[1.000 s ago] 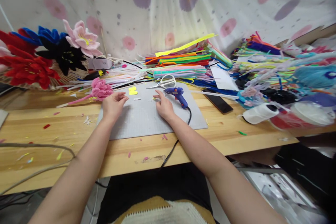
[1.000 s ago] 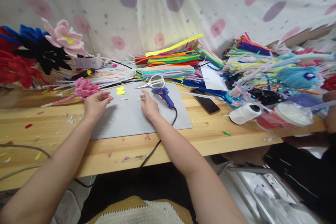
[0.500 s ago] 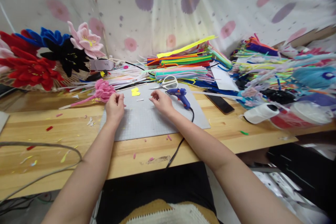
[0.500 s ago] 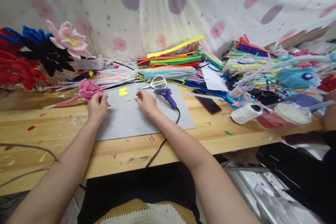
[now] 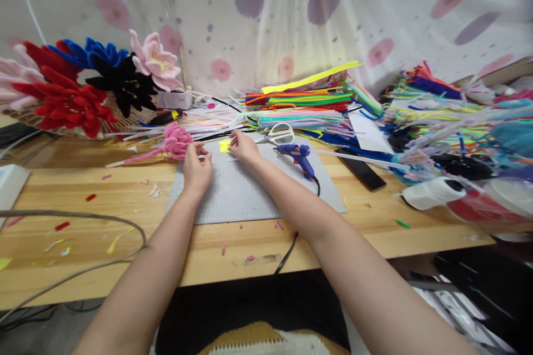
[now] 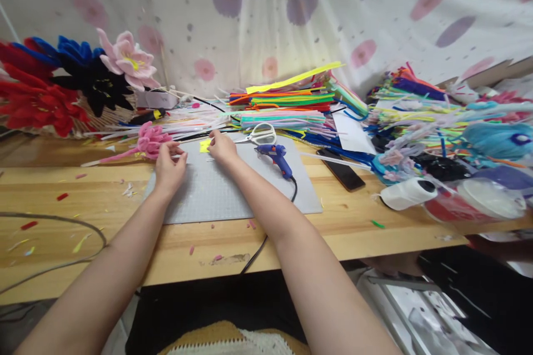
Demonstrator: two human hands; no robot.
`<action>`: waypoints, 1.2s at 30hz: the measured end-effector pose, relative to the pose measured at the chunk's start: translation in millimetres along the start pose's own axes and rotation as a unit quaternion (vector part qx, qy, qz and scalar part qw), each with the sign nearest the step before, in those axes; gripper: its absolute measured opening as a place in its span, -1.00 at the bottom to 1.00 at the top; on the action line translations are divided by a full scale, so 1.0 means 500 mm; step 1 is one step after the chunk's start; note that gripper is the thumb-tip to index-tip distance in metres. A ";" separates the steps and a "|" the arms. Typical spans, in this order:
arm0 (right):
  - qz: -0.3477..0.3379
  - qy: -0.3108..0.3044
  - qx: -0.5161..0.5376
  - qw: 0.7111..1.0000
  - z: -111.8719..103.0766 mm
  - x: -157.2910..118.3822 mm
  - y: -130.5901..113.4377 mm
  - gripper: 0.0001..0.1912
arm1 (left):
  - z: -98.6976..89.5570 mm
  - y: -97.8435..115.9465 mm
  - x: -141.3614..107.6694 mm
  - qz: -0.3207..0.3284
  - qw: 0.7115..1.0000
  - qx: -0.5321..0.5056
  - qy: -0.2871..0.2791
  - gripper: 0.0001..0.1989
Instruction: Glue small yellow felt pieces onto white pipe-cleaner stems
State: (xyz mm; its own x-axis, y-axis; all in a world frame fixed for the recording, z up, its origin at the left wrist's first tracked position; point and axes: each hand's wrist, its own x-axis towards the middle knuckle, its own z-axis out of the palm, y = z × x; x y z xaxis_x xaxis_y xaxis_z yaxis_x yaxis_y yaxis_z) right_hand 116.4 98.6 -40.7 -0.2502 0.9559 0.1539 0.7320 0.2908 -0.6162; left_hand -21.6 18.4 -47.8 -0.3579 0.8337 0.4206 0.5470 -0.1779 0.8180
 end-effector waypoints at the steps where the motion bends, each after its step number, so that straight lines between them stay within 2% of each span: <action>1: -0.005 -0.004 -0.015 1.000 0.005 0.003 -0.002 -0.62 | 0.001 0.000 -0.002 0.005 1.000 -0.005 -0.004 -0.74; 5: 0.000 -0.003 -0.038 0.999 0.012 0.010 -0.005 -0.62 | 0.005 0.000 -0.006 0.009 1.000 -0.007 -0.024 -0.76; 10: 0.027 0.007 0.000 1.000 0.003 0.008 0.000 -0.66 | 0.007 -0.004 -0.007 0.008 0.999 0.021 -0.044 -0.82; 18: 0.050 0.008 0.067 0.996 -0.012 0.002 0.006 -0.75 | 0.017 -0.010 -0.002 0.008 0.999 0.035 -0.039 -0.78; 29: 0.067 0.027 0.088 0.994 -0.016 0.005 0.019 -0.78 | 0.023 -0.012 -0.002 -0.001 0.998 0.047 -0.051 -0.76; 34: 0.032 0.081 0.116 0.989 -0.018 0.012 0.016 -0.88 | 0.023 -0.010 -0.003 0.006 0.997 0.056 -0.052 -0.73; 36: 0.037 0.071 0.155 0.985 -0.026 0.009 0.011 -0.89 | 0.022 -0.011 -0.004 0.008 0.997 0.055 -0.056 -0.72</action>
State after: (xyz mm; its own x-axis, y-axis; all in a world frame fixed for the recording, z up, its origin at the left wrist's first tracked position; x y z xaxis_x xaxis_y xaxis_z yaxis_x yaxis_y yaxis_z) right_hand 127.4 105.3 -33.5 -0.0961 0.9765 0.1931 0.5105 0.2149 -0.8326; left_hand -15.5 23.7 -57.4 -0.2647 0.8855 0.3818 0.6335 -0.1388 0.7612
